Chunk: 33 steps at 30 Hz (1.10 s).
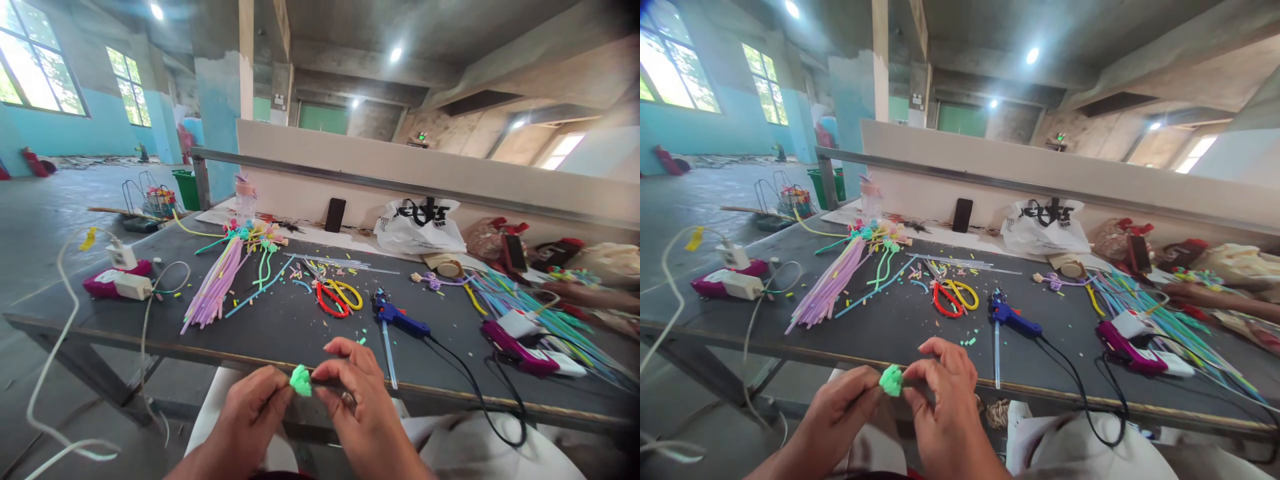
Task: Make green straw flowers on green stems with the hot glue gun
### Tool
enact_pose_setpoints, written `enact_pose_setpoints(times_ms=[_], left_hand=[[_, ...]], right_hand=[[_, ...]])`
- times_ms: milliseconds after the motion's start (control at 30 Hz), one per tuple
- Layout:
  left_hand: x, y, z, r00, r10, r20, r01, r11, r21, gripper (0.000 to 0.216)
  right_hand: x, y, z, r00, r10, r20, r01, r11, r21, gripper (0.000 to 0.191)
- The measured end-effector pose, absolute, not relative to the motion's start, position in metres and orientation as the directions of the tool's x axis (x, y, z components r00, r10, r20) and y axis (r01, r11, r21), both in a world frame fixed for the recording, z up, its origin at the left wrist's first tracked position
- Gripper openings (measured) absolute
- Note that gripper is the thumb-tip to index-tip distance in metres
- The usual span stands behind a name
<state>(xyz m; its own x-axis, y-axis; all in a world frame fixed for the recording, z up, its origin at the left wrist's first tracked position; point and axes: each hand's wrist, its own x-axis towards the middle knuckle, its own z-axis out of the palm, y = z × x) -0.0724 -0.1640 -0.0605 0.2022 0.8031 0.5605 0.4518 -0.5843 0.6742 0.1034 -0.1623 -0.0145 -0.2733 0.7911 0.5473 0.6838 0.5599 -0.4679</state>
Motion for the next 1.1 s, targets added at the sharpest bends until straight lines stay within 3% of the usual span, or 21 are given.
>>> enact_pose_setpoints(times_ms=[333, 667, 767, 867, 1100], left_hand=[[-0.076, -0.165, -0.053, 0.275, 0.739, 0.615, 0.416, -0.668, 0.617, 0.017], [-0.077, -0.169, -0.053, 0.263, 0.752, 0.605, 0.369, -0.657, 0.657, 0.016], [-0.077, -0.166, -0.055, 0.244, 0.862, 0.444, 0.292, -0.502, 0.814, 0.022], [-0.077, -0.165, -0.059, 0.328, 0.929, 0.173, 0.071, -0.206, 0.976, 0.036], [-0.070, -0.168, -0.068, 0.421, 0.906, -0.040, -0.311, 0.185, 0.932, 0.034]], right_hand=[[0.096, -0.170, -0.001, -0.337, 0.640, 0.691, 0.697, 0.663, -0.274, 0.015], [0.092, -0.168, -0.008, -0.361, 0.688, 0.629, 0.654, 0.668, -0.356, 0.020], [0.097, -0.167, -0.008, -0.352, 0.691, 0.631, 0.643, 0.669, -0.374, 0.015], [0.105, -0.166, -0.003, -0.280, 0.708, 0.649, 0.645, 0.639, -0.420, 0.014], [0.108, -0.168, -0.002, -0.292, 0.679, 0.674, 0.638, 0.663, -0.392, 0.013]])
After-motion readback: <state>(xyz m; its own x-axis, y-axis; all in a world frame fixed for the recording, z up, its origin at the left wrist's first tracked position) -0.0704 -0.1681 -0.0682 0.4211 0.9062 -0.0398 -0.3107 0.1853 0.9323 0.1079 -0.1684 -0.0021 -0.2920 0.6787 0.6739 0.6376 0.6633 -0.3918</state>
